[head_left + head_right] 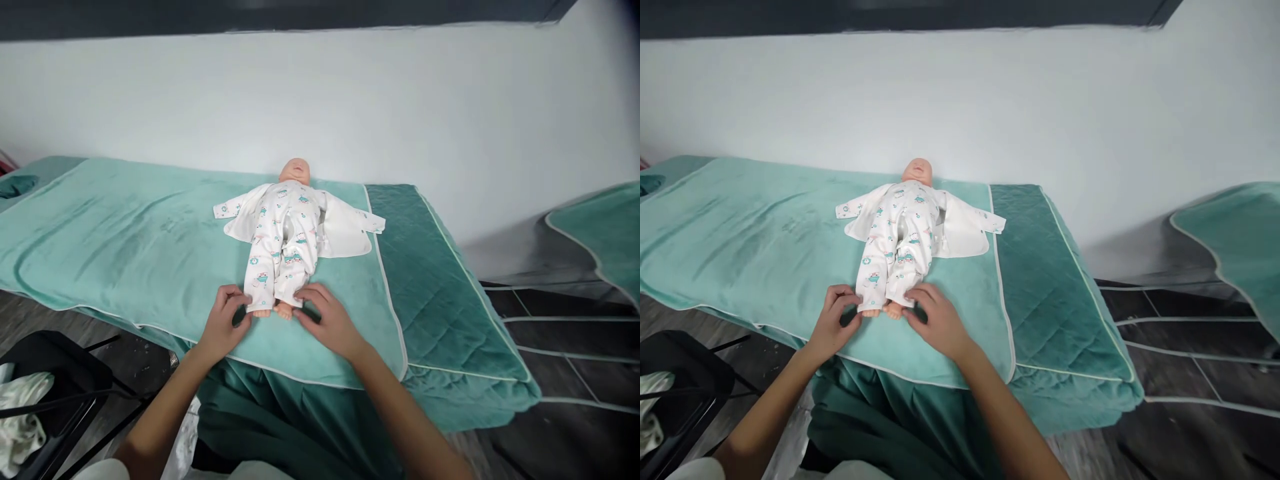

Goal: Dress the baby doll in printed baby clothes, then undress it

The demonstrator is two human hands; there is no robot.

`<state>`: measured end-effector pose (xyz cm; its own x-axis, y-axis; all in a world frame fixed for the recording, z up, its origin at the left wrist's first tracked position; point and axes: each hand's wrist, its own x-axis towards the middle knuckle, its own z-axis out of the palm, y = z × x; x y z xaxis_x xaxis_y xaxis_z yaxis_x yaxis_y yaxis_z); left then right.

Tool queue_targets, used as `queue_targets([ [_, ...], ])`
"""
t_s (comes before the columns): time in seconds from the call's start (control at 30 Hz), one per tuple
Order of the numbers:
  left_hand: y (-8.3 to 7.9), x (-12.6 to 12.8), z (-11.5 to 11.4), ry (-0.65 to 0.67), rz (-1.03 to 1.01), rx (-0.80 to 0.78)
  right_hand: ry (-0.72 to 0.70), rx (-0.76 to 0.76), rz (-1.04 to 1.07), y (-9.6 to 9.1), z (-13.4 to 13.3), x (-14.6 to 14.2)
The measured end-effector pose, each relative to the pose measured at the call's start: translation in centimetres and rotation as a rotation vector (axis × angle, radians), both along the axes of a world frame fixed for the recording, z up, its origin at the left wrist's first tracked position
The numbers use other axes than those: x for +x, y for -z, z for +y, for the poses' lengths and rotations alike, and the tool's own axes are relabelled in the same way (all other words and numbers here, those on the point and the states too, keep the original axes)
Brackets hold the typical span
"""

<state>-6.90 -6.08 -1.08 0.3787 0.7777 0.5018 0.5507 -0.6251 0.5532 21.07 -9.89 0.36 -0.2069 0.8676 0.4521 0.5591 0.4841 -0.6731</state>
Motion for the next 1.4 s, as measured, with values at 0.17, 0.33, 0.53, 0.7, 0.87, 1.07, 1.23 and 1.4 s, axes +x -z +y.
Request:
queue_targets([
  [0.17, -0.7, 1.1, 1.1, -0.097, 0.000, 0.279, 0.233, 0.041, -0.203, 1.5, -1.7, -2.5],
  [0.33, -1.5, 1.0, 1.0, -0.027, -0.073, 0.288, 0.340, 0.089, -0.164, 1.3, -0.6, -3.8],
  [0.53, 0.6, -1.8, 0.3, -0.316, -0.257, 0.047, 0.180, 0.179, 0.044, -4.0, -2.2, -3.4],
  [0.7, 2.3, -2.5, -0.5, -0.204, -0.135, 0.014, 0.109, 0.030, -0.158, -5.4, -2.5, -3.0],
  [0.87, 1.8, -1.4, -0.2, -0.133, -0.041, 0.177, 0.063, 0.003, -0.280, -4.6, -2.5, -3.4],
  [1.07, -1.1, 0.7, 1.1, 0.042, 0.019, 0.237, 0.124, 0.027, -0.234, -4.8, -2.3, -3.6],
  [1.23, -2.6, 1.6, 0.4, 0.156, -0.123, 0.234, 0.137, -0.073, -0.259, -3.5, -1.8, -3.8],
  [1.4, -1.6, 0.7, -0.2, 0.058, -0.220, 0.221, 0.126, -0.119, -0.075, -3.8, -2.1, -4.2],
])
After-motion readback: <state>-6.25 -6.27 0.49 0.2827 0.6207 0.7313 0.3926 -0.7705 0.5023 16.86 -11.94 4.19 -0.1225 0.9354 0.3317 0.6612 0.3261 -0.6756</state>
